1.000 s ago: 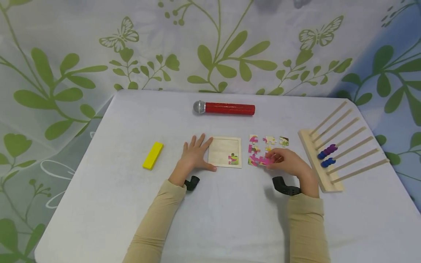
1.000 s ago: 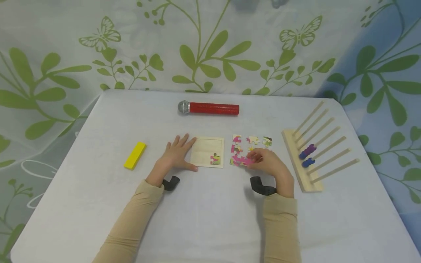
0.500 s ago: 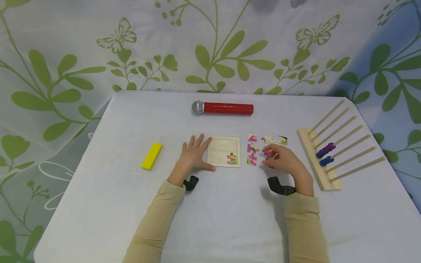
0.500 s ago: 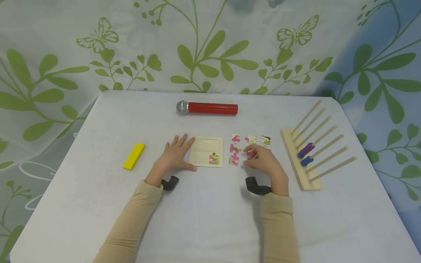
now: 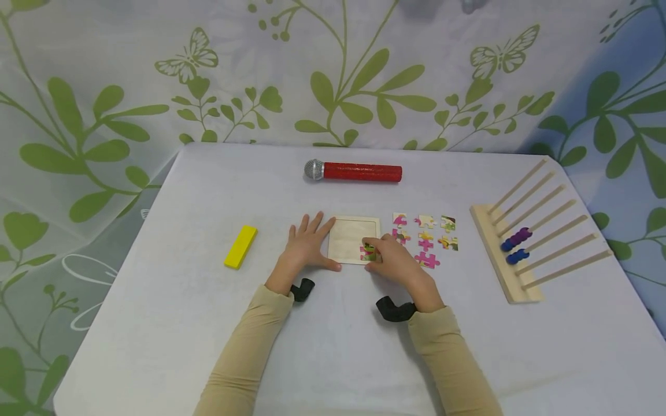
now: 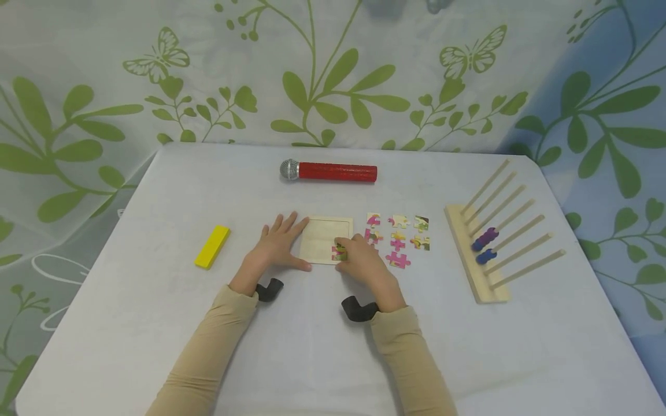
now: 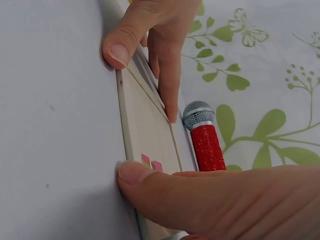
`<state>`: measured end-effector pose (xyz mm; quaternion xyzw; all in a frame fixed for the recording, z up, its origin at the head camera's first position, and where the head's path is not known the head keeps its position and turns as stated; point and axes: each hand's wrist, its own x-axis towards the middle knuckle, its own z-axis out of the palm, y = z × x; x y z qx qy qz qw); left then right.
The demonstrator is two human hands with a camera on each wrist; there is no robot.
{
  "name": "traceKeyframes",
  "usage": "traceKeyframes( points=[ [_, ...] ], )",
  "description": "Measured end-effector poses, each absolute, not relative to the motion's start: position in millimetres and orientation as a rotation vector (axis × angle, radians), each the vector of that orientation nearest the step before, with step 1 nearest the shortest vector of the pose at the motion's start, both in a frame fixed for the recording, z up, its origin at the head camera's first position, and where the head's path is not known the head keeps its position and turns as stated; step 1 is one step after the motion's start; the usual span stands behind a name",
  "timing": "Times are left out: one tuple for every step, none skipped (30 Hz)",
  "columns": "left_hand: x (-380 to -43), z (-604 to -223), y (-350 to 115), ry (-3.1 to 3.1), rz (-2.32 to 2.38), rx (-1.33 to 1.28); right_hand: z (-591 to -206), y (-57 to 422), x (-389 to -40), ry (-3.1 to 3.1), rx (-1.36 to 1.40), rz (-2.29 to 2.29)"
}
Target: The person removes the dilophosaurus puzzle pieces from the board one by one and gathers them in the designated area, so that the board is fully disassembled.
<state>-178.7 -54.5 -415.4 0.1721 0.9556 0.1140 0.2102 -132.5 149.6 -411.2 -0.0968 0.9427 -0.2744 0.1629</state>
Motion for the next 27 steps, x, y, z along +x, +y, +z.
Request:
traceKeyframes(
  points=[
    [-178.9,-415.7,-54.5,2.657,0.315,0.479,-411.1,149.0,-132.3,2.689,-0.267,-0.789],
    [-178.8,-415.6,-54.3,2.658,0.319,0.480,-411.2,148.8,-132.1,2.692,-0.261,-0.796],
    [-178.8,-415.4,-54.2,2.657,0.317,0.479,-411.3,148.7,-131.9,2.695,-0.253,-0.808],
    [-178.8,-415.2,-54.2,2.657,0.315,0.479,-411.5,148.7,-131.8,2.698,-0.245,-0.819],
    [-178.7,-414.8,-54.1,2.658,0.315,0.479,-411.6,148.6,-131.6,2.701,-0.238,-0.832],
    [-178.6,-414.4,-54.0,2.657,0.310,0.478,-412.1,148.5,-131.3,2.706,-0.233,-0.842],
    [-178.1,-413.9,-54.1,2.658,0.310,0.478,-412.5,148.4,-131.3,2.713,-0.230,-0.848],
    [-177.9,-413.4,-54.1,2.658,0.309,0.477,-412.9,148.3,-131.2,2.720,-0.229,-0.854],
    [-177.8,-413.4,-54.3,2.659,0.309,0.477,-413.1,148.2,-131.3,2.727,-0.230,-0.859],
    [-177.7,-413.3,-54.4,2.660,0.311,0.478,-413.1,148.1,-131.4,2.734,-0.235,-0.860],
    [-177.6,-413.2,-54.5,2.659,0.310,0.477,-413.2,148.2,-131.5,2.741,-0.248,-0.858],
    [-177.5,-413.3,-54.6,2.661,0.312,0.479,-413.2,148.3,-131.7,2.747,-0.263,-0.854],
    [-177.5,-413.5,-54.8,2.662,0.316,0.482,-413.1,148.4,-132.1,2.750,-0.277,-0.849],
    [-177.8,-413.9,-54.9,2.664,0.317,0.484,-413.0,148.5,-132.5,2.753,-0.293,-0.844],
    [-177.9,-414.1,-54.9,2.664,0.317,0.485,-412.8,148.6,-132.9,2.753,-0.309,-0.838],
    [-178.1,-414.2,-55.0,2.662,0.314,0.484,-412.5,148.9,-133.1,2.751,-0.318,-0.835],
    [-178.3,-414.4,-54.9,2.660,0.311,0.483,-412.4,149.3,-133.4,2.748,-0.331,-0.834],
    [-178.5,-414.4,-54.8,2.658,0.309,0.482,-412.2,149.8,-133.7,2.740,-0.331,-0.841],
    [-178.7,-414.4,-54.7,2.656,0.307,0.480,-412.2,150.6,-133.8,2.734,-0.334,-0.849],
    [-178.7,-414.5,-54.6,2.656,0.309,0.480,-412.3,151.3,-134.0,2.726,-0.330,-0.864],
    [-178.7,-414.3,-54.6,2.656,0.310,0.479,-412.2,152.2,-134.1,2.716,-0.325,-0.879],
    [-178.6,-414.3,-54.6,2.657,0.313,0.480,-412.4,153.2,-134.3,2.707,-0.318,-0.894],
    [-178.6,-414.2,-54.6,2.659,0.316,0.481,-412.9,154.4,-134.6,2.700,-0.319,-0.910],
    [-178.5,-414.1,-54.5,2.660,0.319,0.482,-413.2,155.5,-134.8,2.689,-0.311,-0.937],
    [-178.4,-414.2,-54.5,2.663,0.321,0.485,-413.6,156.5,-135.1,2.681,-0.308,-0.957],
    [-178.2,-414.2,-54.6,2.666,0.325,0.488,-414.0,157.4,-135.7,2.672,-0.297,-0.980],
    [-178.0,-414.0,-54.6,2.667,0.324,0.487,-414.4,158.4,-136.0,2.665,-0.288,-1.001]
  ],
)
